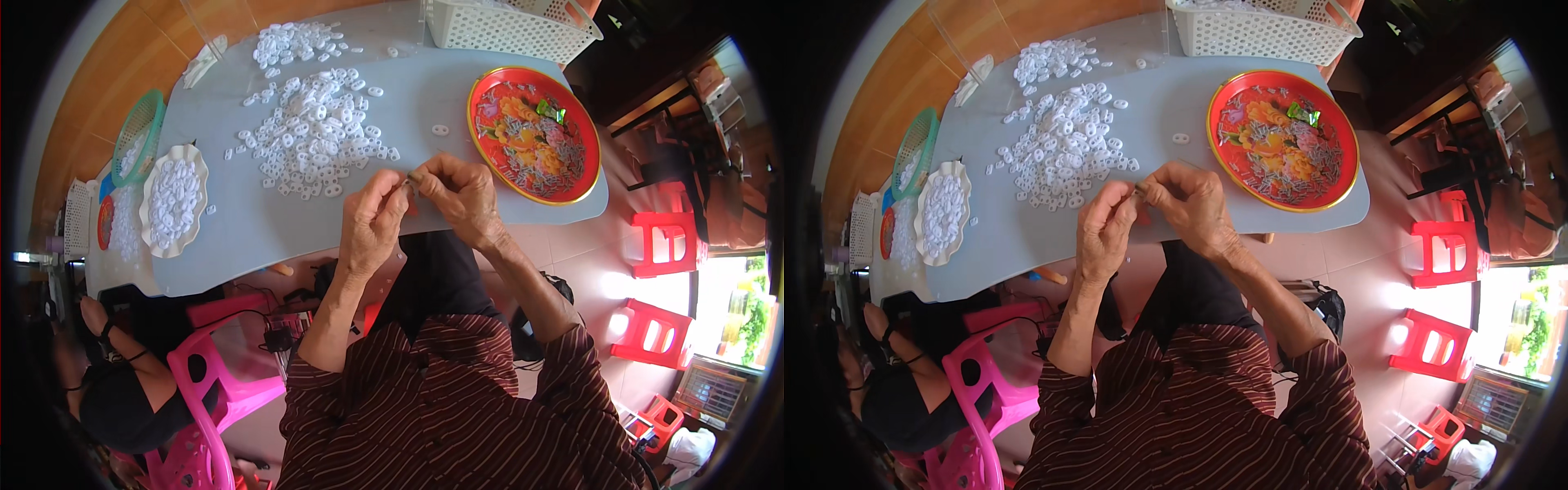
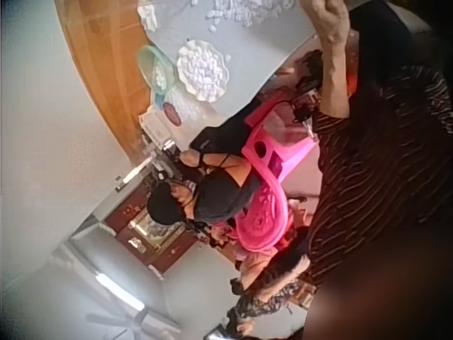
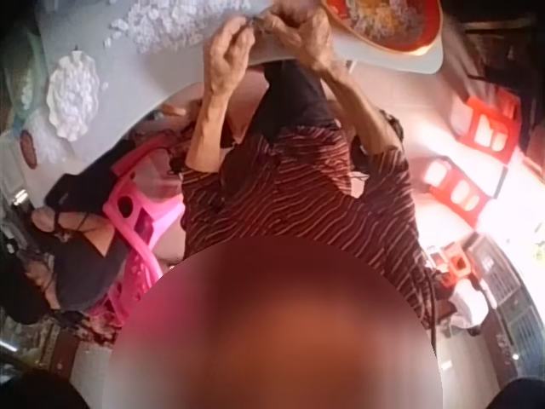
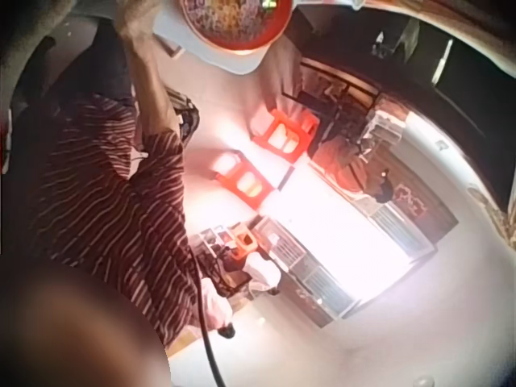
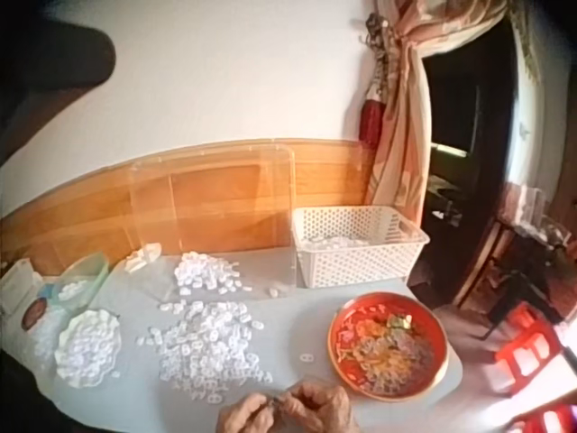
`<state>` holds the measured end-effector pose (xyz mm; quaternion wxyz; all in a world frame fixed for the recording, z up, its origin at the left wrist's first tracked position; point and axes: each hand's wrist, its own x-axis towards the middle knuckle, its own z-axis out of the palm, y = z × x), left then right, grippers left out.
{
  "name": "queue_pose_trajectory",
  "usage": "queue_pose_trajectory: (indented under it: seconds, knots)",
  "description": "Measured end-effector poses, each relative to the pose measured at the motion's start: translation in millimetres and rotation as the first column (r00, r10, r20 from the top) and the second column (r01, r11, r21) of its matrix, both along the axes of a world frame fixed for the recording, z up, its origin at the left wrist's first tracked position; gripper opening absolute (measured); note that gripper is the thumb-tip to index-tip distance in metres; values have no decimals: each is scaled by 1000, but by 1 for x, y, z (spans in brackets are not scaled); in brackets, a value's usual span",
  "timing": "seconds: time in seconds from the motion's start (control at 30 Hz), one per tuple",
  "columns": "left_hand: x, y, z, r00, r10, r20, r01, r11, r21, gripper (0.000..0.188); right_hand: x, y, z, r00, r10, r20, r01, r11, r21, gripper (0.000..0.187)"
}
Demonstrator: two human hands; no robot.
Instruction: Thread small white plastic rings onto a metal needle or pin.
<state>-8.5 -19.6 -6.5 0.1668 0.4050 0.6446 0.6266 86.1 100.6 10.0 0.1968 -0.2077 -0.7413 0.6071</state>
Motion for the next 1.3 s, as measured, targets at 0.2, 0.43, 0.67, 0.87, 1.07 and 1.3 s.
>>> queue_pose_trajectory:
  seconds: [0.2, 0.43, 0.67, 0.87, 1.07, 1.3]
  knots:
    - [-5, -2, 4, 998, -12, -60, 11, 1000, -28, 12, 4, 5, -3, 990, 104, -95, -110, 992, -59, 15]
    - [-38, 39, 32, 922, -125, -367, 61, 981, -182, 12, 7, -3, -7, 980, -52, -191, -14, 945, -328, 13]
    - [-53, 95, 21, 574, -395, -717, 21, 883, -469, 14, 12, -1, -12, 963, 6, -268, -75, 965, -250, 10]
    - [-57, 102, 6, 577, -322, -750, 48, 931, -362, 11, 9, 0, -13, 952, -35, -305, -1, 993, -118, 14]
    - [-42, 71, 23, 953, -104, -285, 57, 984, -169, 14, 11, 5, -17, 932, -146, -332, 69, 970, -233, 11]
    - [-6, 28, 17, 1000, -14, -13, 14, 1000, -13, 17, 7, 3, -12, 904, -108, -414, -17, 957, -288, 14]
